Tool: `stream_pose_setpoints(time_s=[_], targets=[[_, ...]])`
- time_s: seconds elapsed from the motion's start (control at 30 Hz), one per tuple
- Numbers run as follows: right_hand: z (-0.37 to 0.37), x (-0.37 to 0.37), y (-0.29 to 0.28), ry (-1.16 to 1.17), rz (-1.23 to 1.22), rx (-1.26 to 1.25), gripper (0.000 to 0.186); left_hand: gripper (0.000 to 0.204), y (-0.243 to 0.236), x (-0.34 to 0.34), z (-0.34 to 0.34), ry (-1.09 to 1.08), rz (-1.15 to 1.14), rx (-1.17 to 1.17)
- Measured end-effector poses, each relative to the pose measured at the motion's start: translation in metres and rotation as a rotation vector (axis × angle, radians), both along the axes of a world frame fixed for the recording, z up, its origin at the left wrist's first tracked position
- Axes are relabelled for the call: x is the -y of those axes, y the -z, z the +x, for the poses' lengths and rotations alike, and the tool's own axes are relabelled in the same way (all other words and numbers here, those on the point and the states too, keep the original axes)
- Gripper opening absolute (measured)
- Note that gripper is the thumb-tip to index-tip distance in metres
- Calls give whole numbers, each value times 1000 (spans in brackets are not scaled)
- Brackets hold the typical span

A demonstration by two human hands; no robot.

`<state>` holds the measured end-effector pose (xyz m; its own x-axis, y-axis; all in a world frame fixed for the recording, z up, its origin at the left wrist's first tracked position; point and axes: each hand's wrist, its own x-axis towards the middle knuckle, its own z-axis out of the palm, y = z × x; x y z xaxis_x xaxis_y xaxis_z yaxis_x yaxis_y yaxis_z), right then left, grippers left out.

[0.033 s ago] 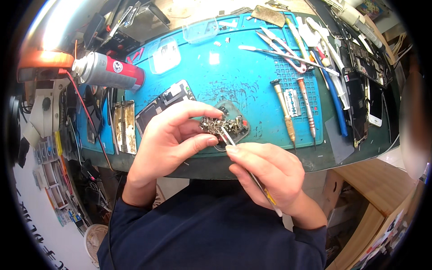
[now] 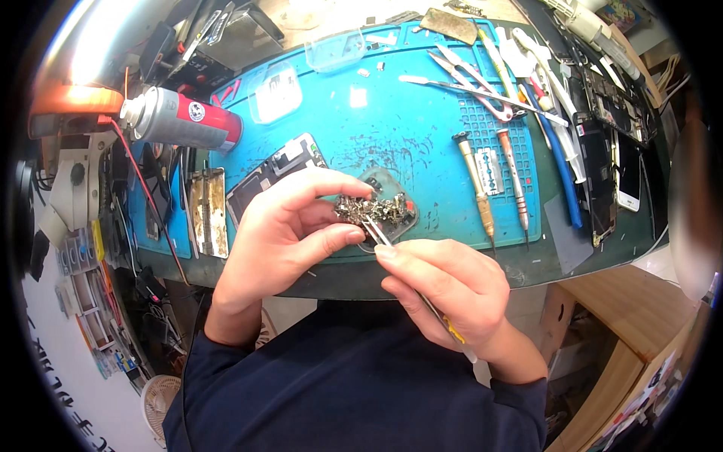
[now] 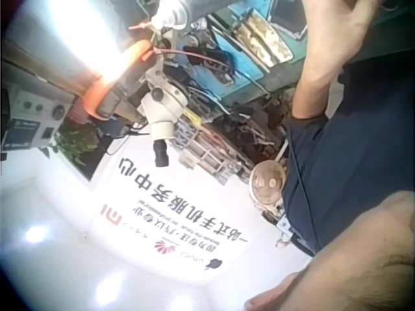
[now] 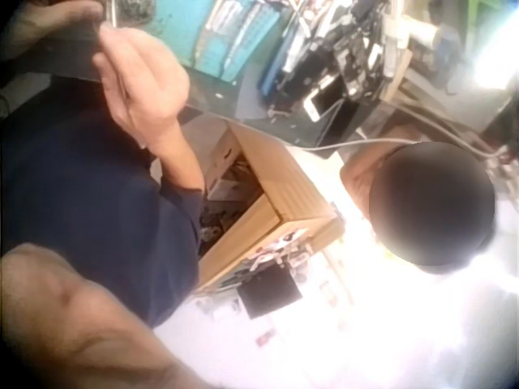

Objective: The person uses tweezers to pick up small screws from a container and places them onto a disassembled electronic device on a blue workbench. They also use a screwdriver to manipulate components on the device.

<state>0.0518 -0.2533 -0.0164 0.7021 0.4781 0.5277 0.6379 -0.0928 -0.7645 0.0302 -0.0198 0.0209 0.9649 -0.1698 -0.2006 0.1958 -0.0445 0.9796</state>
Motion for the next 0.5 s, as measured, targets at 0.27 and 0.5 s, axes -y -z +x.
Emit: stream_pose_setpoints(time_s=[0.27, 0.5], targets=[[2, -1, -2, -8, -10, -18, 27, 38, 1, -2, 1, 37, -4, -14], [1, 1, -3, -2, -11, -32, 25, 39, -1, 0, 1, 28, 50, 4]])
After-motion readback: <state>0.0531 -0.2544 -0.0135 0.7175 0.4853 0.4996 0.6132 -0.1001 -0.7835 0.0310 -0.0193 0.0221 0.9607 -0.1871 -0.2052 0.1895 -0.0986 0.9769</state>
